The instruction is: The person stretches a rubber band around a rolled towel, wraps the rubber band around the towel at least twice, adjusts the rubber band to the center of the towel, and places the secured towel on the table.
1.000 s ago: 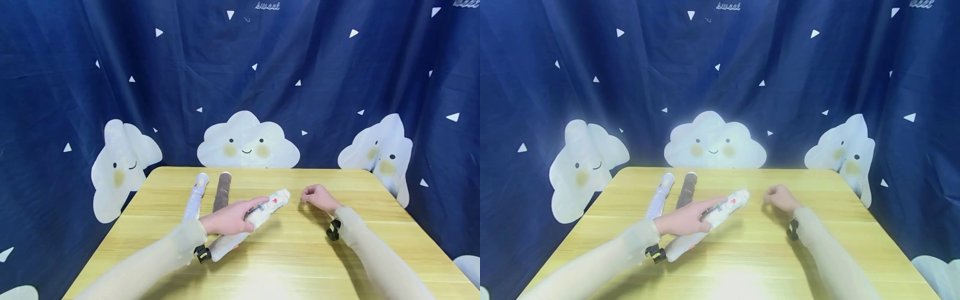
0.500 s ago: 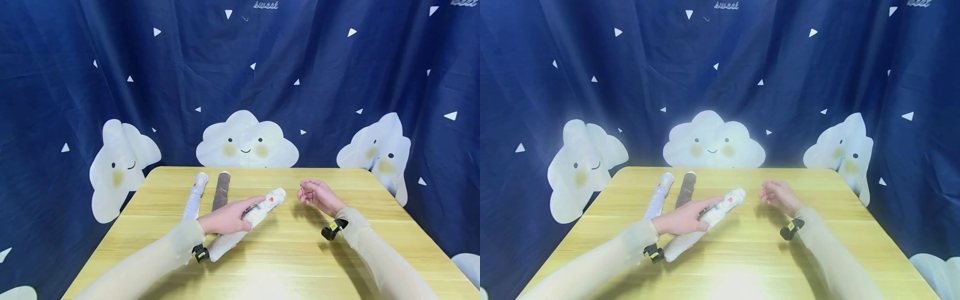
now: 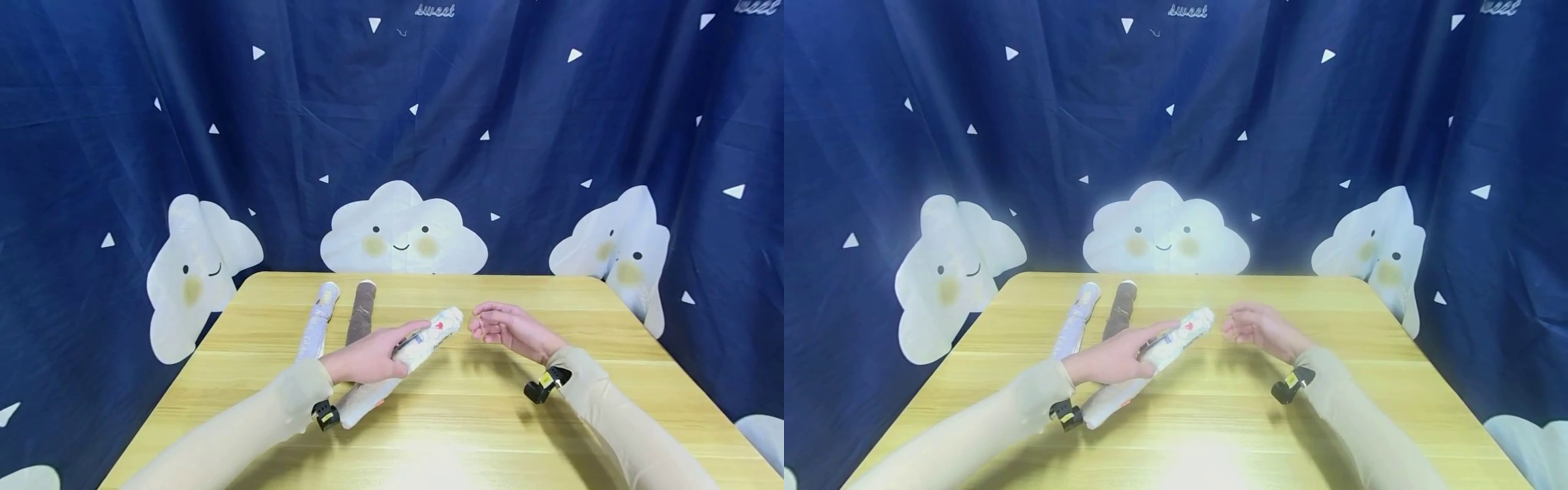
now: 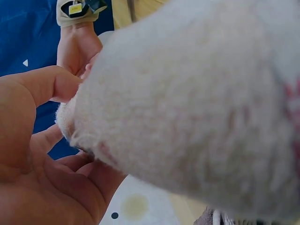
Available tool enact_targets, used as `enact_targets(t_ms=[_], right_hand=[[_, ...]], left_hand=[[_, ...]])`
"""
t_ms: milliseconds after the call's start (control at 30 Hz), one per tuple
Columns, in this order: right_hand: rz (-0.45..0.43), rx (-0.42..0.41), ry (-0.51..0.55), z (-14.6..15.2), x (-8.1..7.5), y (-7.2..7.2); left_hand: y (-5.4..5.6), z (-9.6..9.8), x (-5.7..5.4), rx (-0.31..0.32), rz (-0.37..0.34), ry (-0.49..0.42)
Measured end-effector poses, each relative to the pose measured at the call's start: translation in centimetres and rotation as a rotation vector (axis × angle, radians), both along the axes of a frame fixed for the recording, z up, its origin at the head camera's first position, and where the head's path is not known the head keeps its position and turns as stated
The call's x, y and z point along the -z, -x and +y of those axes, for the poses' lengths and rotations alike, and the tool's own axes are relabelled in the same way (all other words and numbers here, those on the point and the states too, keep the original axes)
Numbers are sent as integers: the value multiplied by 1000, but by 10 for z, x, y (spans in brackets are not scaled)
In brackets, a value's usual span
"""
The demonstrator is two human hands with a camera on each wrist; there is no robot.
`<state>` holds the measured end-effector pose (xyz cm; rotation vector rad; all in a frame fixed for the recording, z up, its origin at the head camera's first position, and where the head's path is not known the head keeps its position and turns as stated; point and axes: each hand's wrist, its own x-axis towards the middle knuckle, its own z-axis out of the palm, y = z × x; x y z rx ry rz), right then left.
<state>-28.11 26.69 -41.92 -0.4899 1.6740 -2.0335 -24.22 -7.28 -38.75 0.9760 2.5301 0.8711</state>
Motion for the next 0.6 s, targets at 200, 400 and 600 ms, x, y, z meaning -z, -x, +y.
enact_targets(t_ms=[200,400,600], right_hand=[[19,11,19,-4,-2,-3],[69,41,-34,-7,0,-5],[135,95,-177,-8,0,-7]], left_hand=[[-1,0,-1,2,-1,3],[1,-2,2,2,22,5],[0,-3,2,0,19,-5]])
